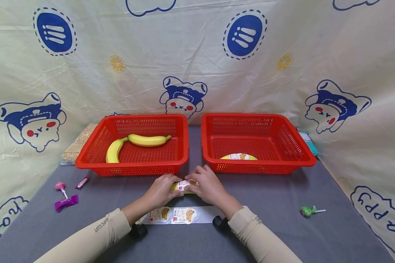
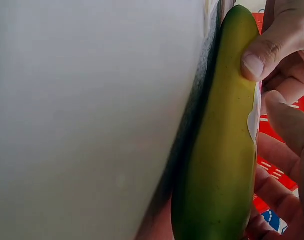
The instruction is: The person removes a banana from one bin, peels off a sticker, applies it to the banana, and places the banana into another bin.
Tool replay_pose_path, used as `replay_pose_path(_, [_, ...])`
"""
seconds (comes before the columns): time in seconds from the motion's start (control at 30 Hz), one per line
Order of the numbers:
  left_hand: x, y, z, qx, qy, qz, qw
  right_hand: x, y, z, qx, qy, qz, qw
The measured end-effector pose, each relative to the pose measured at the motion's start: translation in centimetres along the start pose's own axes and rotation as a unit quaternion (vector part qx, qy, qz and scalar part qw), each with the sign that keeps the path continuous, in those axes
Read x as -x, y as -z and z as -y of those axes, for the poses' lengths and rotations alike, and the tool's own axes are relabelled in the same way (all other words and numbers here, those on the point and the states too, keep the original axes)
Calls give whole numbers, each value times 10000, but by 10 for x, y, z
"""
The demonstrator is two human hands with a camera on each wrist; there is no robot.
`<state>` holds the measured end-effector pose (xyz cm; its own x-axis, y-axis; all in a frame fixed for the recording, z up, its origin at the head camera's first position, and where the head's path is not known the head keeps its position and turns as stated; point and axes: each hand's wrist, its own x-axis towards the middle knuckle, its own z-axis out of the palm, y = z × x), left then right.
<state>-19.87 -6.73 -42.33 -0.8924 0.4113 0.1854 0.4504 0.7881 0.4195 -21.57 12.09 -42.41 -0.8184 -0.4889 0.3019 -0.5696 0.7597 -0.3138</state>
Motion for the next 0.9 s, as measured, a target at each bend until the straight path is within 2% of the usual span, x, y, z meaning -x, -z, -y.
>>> replay_pose_path(0.23, [1, 1, 0, -105, -72, 14, 9999, -1, 2, 1, 481, -101, 147, 9987])
replay_pose_path(0.53, [2, 0, 0, -255, -150, -92, 9995, 9, 9, -5, 710, -439, 433, 9956])
replay_pose_path(0.73, [3, 0, 1, -365, -421, 25, 9984, 15, 10, -8, 644, -149, 341, 9972])
replay_pose_path(0.9, [3, 0, 1, -398, -440, -11, 9982, 16, 9, -8, 668, -34, 237, 9975])
